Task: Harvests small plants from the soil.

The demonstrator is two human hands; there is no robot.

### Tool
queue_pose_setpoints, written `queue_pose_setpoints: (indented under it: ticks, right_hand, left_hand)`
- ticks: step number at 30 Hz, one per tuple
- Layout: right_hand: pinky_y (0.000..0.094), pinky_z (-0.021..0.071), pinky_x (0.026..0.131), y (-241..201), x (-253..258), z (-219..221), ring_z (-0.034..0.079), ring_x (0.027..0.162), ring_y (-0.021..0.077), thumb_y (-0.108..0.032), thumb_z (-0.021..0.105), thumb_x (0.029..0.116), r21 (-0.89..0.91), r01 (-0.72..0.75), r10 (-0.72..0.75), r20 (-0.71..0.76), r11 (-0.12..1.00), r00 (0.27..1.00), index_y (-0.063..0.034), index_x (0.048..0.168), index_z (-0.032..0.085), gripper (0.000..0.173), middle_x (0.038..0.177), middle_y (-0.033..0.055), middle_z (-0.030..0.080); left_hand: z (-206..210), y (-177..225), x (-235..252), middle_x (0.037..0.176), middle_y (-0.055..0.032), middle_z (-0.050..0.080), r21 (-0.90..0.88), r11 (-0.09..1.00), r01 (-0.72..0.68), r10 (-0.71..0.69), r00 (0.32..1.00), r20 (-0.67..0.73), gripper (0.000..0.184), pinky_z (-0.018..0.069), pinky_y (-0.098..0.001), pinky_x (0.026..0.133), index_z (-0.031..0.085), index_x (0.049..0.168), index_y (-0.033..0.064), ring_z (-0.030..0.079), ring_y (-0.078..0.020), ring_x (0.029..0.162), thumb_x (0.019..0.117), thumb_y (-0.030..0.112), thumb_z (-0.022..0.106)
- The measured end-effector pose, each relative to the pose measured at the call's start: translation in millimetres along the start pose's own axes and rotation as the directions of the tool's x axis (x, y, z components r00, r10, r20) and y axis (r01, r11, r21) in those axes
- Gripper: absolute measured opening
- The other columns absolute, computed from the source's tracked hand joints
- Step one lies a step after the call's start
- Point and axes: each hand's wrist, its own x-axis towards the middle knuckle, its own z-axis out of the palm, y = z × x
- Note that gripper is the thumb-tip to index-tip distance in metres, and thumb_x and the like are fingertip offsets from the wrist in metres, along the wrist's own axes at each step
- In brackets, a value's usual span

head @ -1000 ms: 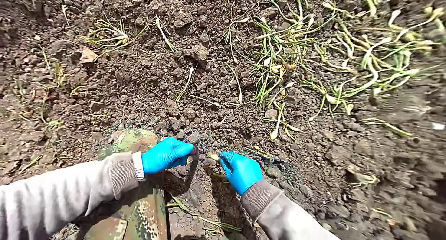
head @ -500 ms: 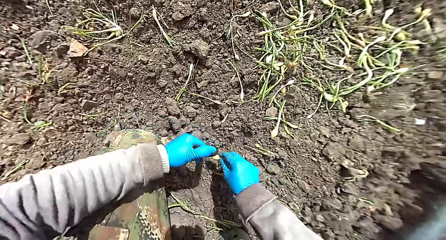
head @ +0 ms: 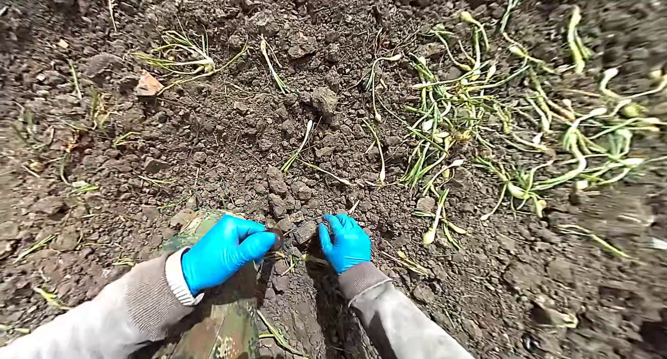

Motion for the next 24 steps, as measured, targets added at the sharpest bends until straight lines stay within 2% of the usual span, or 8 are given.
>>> queue_pose_setpoints:
  ticks: [2, 4, 9, 13, 16, 19, 21, 24]
  right_hand:
    - [0.0626, 0.0552, 0.083, -6, 53, -21, 0.07, 0.102, 0.0393, -0.029, 0.057, 0.1052, 0.042, -0.195, 0.187, 0.144, 0.98, 0.972, -0.0133, 0.147, 0.057, 0.045, 0.115, 0.0184, 0.071]
    - [0.0665, 0.0518, 0.092, -6, 94, -33, 0.069, 0.11, 0.0411, -0.039, 0.051, 0.1083, -0.003, -0.325, 0.309, 0.32, 0.946, 0.896, -0.0216, 0.156, 0.047, 0.051, 0.123, 0.0186, 0.071]
    - [0.0693, 0.0525, 0.086, -12, 85, -19, 0.072, 0.102, 0.0442, -0.035, 0.057, 0.106, -0.026, -0.144, 0.146, 0.191, 0.989, 0.971, -0.0046, 0.12, 0.072, 0.037, 0.108, 0.0226, 0.074]
    - [0.0637, 0.0586, 0.073, -2, 37, -4, 0.075, 0.089, 0.0407, -0.016, 0.068, 0.0941, 0.043, 0.082, -0.078, -0.096, 0.996, 0.992, 0.001, 0.102, 0.077, 0.021, 0.098, 0.0218, 0.076]
    - [0.06, 0.0596, 0.07, 3, 18, -13, 0.075, 0.083, 0.0367, -0.007, 0.072, 0.0888, 0.058, 0.028, -0.022, -0.09, 0.998, 0.996, -0.0005, 0.096, 0.075, 0.01, 0.093, 0.0185, 0.075]
    - [0.0637, 0.0565, 0.076, -1, 24, -28, 0.073, 0.086, 0.0369, -0.018, 0.065, 0.0985, 0.032, -0.156, 0.151, 0.11, 0.987, 0.982, -0.0061, 0.12, 0.072, 0.025, 0.097, 0.0165, 0.075]
    - [0.0654, 0.0541, 0.087, -10, 40, -35, 0.072, 0.1, 0.0393, -0.03, 0.056, 0.1054, -0.061, -0.286, 0.289, 0.345, 0.956, 0.893, -0.0146, 0.14, 0.063, 0.039, 0.108, 0.0175, 0.075]
    - [0.0629, 0.0526, 0.095, -18, 59, -25, 0.07, 0.112, 0.0394, -0.048, 0.049, 0.1065, -0.19, -0.332, 0.38, 0.545, 0.924, 0.747, -0.0192, 0.141, 0.062, 0.047, 0.117, 0.0176, 0.073]
  left_hand:
    - [3, -16, 4, 0.058, 0.0089, 0.054, 0.035, 0.997, 0.072, -0.073, 0.997, 0.019, 0.059, 0.0373, -0.0176, 0.046, 0.066, 0.072, 0.0153, 0.046, 0.002, 0.049, 0.0973, 0.066, 0.051]
    - [5, -15, 4, 0.061, 0.0079, 0.058, 0.019, 0.991, 0.132, -0.133, 0.991, 0.029, 0.062, 0.0418, -0.0195, 0.048, 0.068, 0.076, 0.0139, 0.05, 0.0002, 0.052, 0.0969, 0.069, 0.049]
    - [-24, 1, -16, 0.064, 0.0079, 0.061, -0.213, 0.973, 0.083, -0.099, 0.993, -0.065, 0.06, 0.0415, -0.0165, 0.047, 0.068, 0.078, 0.0129, 0.051, 0.0016, 0.051, 0.0983, 0.066, 0.05]
    - [-54, 45, -33, 0.064, 0.007, 0.062, -0.32, 0.93, -0.182, 0.161, 0.983, -0.091, 0.063, 0.0429, -0.013, 0.05, 0.068, 0.08, 0.0146, 0.055, 0.0033, 0.055, 0.0963, 0.071, 0.047]
    - [-54, 72, -22, 0.064, 0.0058, 0.061, -0.246, 0.934, -0.261, 0.26, 0.965, -0.037, 0.063, 0.0439, -0.0132, 0.051, 0.068, 0.083, 0.0139, 0.055, 0.002, 0.056, 0.0989, 0.07, 0.043]
    - [-29, 45, 8, 0.06, 0.0065, 0.06, -0.109, 0.992, -0.06, 0.065, 0.997, 0.046, 0.059, 0.0398, -0.0143, 0.046, 0.07, 0.077, 0.013, 0.05, 0.0027, 0.05, 0.1007, 0.063, 0.049]
    - [-8, 0, 21, 0.058, 0.006, 0.057, -0.04, 0.985, 0.167, -0.163, 0.984, 0.076, 0.062, 0.038, -0.019, 0.045, 0.067, 0.072, 0.013, 0.047, -0.0005, 0.047, 0.0998, 0.065, 0.046]
    - [-2, -23, 17, 0.064, 0.0047, 0.059, 0.039, 0.953, 0.3, -0.303, 0.946, 0.112, 0.066, 0.0459, -0.0246, 0.053, 0.067, 0.076, 0.0127, 0.054, -0.0048, 0.055, 0.0975, 0.07, 0.041]
